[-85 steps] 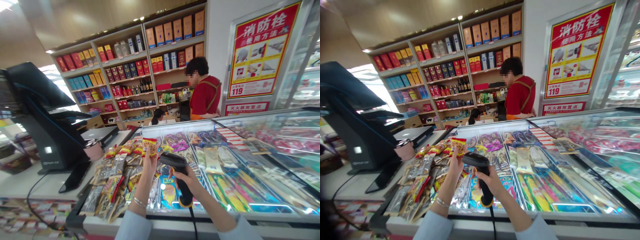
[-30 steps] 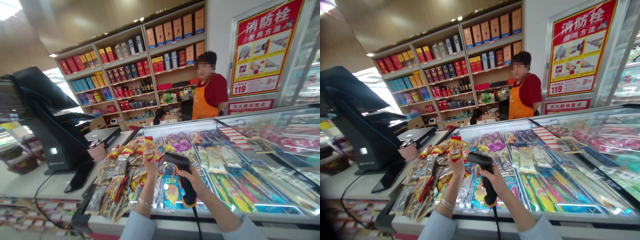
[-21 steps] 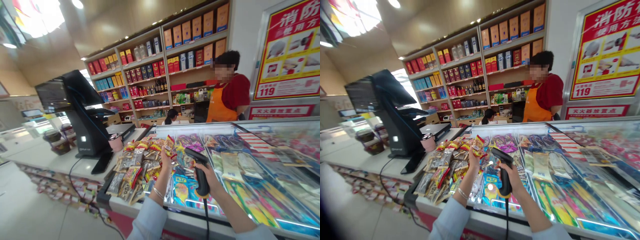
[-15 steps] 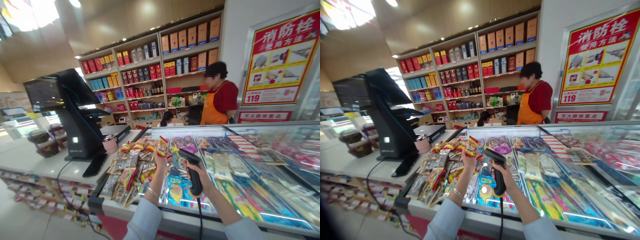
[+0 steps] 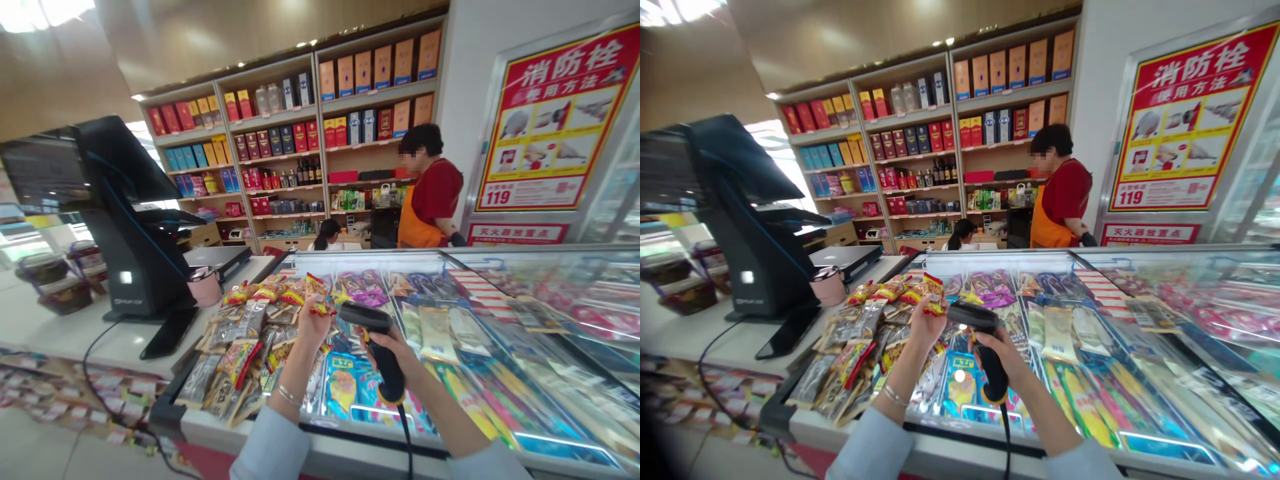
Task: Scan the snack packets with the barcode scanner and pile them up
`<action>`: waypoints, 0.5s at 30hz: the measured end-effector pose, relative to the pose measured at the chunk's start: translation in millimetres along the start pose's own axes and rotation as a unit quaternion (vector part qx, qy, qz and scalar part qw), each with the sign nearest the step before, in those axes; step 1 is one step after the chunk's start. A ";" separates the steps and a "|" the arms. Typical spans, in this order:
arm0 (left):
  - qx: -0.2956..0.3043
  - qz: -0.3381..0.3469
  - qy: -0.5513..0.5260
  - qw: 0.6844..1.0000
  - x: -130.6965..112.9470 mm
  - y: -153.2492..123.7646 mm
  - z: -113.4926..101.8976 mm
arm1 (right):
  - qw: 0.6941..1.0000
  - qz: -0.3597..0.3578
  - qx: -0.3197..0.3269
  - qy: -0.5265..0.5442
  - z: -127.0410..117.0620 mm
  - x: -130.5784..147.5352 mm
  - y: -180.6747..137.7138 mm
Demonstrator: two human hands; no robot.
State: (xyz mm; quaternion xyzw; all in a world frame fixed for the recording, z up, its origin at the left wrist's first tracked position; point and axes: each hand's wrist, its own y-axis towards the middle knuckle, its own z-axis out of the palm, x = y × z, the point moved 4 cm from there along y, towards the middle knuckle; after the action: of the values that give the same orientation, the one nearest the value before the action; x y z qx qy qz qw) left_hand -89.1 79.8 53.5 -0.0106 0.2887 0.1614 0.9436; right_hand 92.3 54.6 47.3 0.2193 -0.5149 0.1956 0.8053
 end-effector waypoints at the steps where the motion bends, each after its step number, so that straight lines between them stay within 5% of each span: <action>1: -0.012 -0.004 0.006 1.000 0.0 -0.1 -1.8 | 1.000 0.005 0.003 -0.004 1.3 -1.7 -0.7; 10: 0.069 0.026 -0.018 0.997 -8.5 -8.5 7.9 | 1.000 0.019 -0.015 0.004 4.3 -7.2 -2.6; 15: -0.001 -0.019 0.065 0.998 -4.4 -6.4 3.2 | 1.000 0.026 -0.011 -0.013 3.7 -7.0 -3.5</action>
State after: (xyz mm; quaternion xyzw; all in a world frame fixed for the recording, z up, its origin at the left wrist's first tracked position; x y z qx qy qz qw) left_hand -88.7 72.8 58.1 -0.0273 0.3486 0.1423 0.9260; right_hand 88.7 49.0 41.7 0.1992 -0.5330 0.2079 0.7956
